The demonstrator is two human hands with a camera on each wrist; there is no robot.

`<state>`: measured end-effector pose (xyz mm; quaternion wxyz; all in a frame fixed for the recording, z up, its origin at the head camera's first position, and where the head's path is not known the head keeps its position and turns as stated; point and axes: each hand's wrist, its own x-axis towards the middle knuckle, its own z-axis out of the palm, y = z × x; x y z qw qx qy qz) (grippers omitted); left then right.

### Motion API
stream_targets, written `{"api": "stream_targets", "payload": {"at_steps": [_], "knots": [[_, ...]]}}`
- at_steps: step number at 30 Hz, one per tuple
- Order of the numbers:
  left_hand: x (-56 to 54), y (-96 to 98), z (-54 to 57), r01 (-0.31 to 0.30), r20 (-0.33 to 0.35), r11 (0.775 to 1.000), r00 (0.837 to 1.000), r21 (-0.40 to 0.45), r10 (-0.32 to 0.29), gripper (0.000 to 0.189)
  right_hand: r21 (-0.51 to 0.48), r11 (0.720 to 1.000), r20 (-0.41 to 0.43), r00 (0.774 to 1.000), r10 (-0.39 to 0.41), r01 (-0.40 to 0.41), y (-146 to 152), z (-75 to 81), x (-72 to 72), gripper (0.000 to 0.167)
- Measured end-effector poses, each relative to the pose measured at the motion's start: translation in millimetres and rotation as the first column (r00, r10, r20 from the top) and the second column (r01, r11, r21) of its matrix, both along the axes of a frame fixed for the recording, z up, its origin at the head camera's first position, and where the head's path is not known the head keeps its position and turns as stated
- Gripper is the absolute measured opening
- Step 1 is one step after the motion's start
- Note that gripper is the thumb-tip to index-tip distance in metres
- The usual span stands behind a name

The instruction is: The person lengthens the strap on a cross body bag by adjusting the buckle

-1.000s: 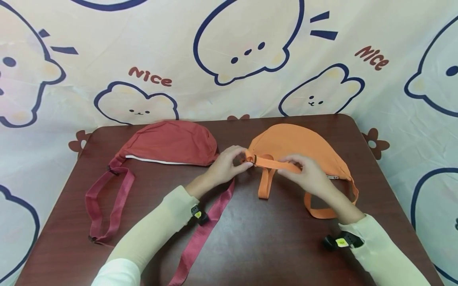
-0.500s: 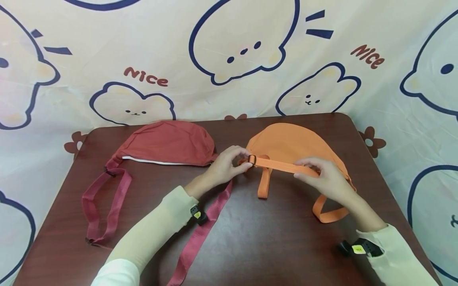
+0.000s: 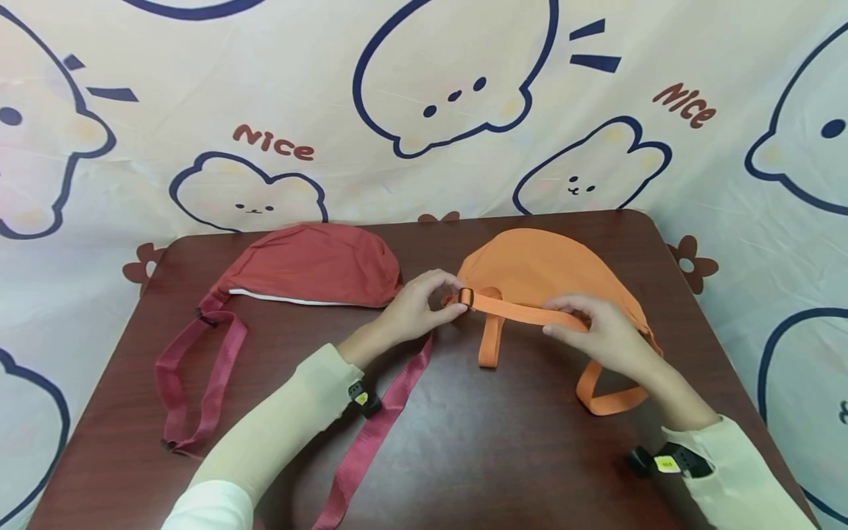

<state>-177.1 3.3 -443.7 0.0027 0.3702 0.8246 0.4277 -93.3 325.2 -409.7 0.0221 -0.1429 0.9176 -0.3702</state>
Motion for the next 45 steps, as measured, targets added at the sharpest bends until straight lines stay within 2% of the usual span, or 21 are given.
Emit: {"api": "stream_targets", "payload": {"at_steps": [6, 10, 15, 21, 24, 28, 32, 35, 40, 43, 45], "knots": [[2.4, 1.8, 5.5, 0.079, 0.048, 0.993, 0.996, -0.082, -0.076, 0.029, 0.046, 0.988, -0.008, 0.989, 0.147, -0.147, 5.9, -5.3, 3.2, 0.04], [6.5, 3.3, 7.0, 0.121, 0.052, 0.982, 0.992, -0.148, -0.114, 0.028, 0.087, 0.98, 0.052, 0.983, 0.177, -0.181, 5.4, -7.9, 7.4, 0.044], [11.9, 7.4, 6.4, 0.141, 0.017, 0.947, 0.99, -0.288, -0.142, 0.029, 0.069, 0.974, 0.14, 0.969, 0.204, -0.215, 0.7, -12.5, 13.6, 0.047], [16.5, 11.3, 0.1, 0.144, -0.018, 0.893, 0.986, -0.426, -0.168, 0.031, 0.008, 0.953, 0.226, 0.929, 0.292, -0.302, -2.6, -17.4, 17.0, 0.042], [18.4, 11.8, -2.2, 0.137, -0.038, 0.874, 0.984, -0.465, -0.175, 0.029, 0.006, 0.947, 0.251, 0.917, 0.309, -0.321, -3.1, -19.3, 17.7, 0.039], [19.1, 12.4, -2.5, 0.135, -0.053, 0.863, 0.982, -0.487, -0.183, 0.029, 0.028, 0.945, 0.247, 0.919, 0.308, -0.325, -4.9, -20.6, 18.3, 0.037], [18.6, 11.7, 0.9, 0.137, -0.046, 0.867, 0.983, -0.479, -0.18, 0.035, 0.047, 0.946, 0.235, 0.924, 0.302, -0.322, -6.7, -19.0, 18.6, 0.037], [17.2, 9.9, 4.4, 0.131, -0.033, 0.884, 0.986, -0.449, -0.163, 0.04, 0.06, 0.947, 0.241, 0.926, 0.292, -0.314, -7.0, -17.2, 18.5, 0.038], [12.4, 5.8, 10.0, 0.102, -0.015, 0.94, 0.993, -0.326, -0.113, 0.039, 0.084, 0.95, 0.225, 0.935, 0.275, -0.3, -7.8, -15.5, 17.1, 0.037], [7.8, 3.8, 10.9, 0.065, 0.004, 0.969, 0.998, -0.239, -0.067, 0.038, 0.106, 0.95, 0.191, 0.944, 0.269, -0.292, -9.4, -15.5, 15.3, 0.033], [4.2, 3.3, 10.8, 0.022, 0.025, 0.98, 1.0, -0.198, -0.017, 0.038, 0.124, 0.952, 0.168, 0.951, 0.258, -0.28, -11.0, -15.8, 13.7, 0.03]]}}
